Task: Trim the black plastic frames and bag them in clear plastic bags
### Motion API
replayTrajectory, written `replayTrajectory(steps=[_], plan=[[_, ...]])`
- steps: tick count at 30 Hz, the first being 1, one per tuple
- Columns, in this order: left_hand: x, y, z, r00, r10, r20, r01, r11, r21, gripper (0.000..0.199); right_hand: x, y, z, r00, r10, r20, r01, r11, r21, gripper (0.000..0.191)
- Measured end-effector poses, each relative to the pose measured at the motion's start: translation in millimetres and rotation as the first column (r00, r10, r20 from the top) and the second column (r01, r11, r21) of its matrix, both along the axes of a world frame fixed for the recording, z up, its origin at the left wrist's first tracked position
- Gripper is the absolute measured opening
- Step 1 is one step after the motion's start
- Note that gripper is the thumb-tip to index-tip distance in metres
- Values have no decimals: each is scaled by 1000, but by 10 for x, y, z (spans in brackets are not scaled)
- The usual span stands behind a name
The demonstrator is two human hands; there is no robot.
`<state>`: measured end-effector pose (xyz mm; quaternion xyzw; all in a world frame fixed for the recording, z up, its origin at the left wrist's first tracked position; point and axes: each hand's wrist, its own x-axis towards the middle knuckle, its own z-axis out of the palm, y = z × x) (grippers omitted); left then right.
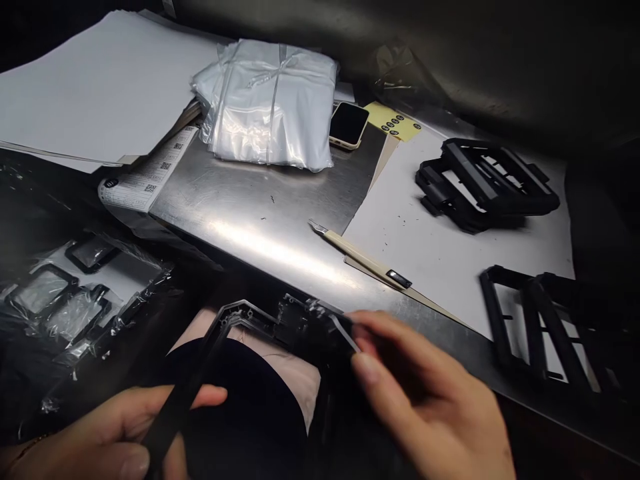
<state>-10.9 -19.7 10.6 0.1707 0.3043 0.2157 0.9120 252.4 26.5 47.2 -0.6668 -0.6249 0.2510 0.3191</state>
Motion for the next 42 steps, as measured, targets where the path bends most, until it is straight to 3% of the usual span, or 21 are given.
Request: replayTrajectory(steps=[2,4,7,11,16,19,24,26,29,31,33,36,38,40,42], plan=[[-11,-2,-8,998,35,48,-38,997,64,39,175,153,-113,975,-170,144,150,978,142,28],[-26,1,-19,994,59,86,-70,989,128,37,343,307,-283,913,-184,363,79,956,284,32],[-47,16,-39,996,48,72,-60,982,178,41,554,462,-559,804,-117,583,-59,960,274,39],[-37,55,-36,995,65,75,-78,980,184,41,691,513,-761,743,-159,650,-31,962,270,37],[-7,157,-20,989,136,63,-145,976,161,40,644,484,-724,764,-213,609,-18,936,351,32],[-43,305,-51,990,144,7,-143,974,173,45,575,487,-653,808,-129,575,-122,918,378,27],[-210,596,-18,998,2,-57,9,979,203,42,453,613,-554,767,85,635,-312,916,254,25],[-281,694,73,995,-64,-82,81,973,217,37,401,684,-526,738,120,664,-319,929,187,20],[-360,850,223,952,-157,-264,230,934,274,30,340,739,-490,731,126,670,-274,954,120,13],[-384,962,266,920,-216,-328,316,903,291,20,321,718,-459,764,115,635,-226,969,96,13],[-373,1059,230,918,-287,-275,360,894,268,16,320,644,-407,829,80,554,-158,983,95,18],[-277,1133,49,899,-398,-186,427,891,158,18,327,444,-276,928,-2,372,-39,994,104,18],[-171,1133,-107,868,-474,-147,489,868,88,15,299,277,-187,992,-47,120,47,999,3,20],[-56,1116,-250,834,-541,-106,548,835,50,13,207,115,-141,985,-20,-170,-10,985,-174,24],[47,1103,-361,808,-584,-78,588,808,35,16,41,-17,-170,941,93,-324,-187,944,-272,25]])
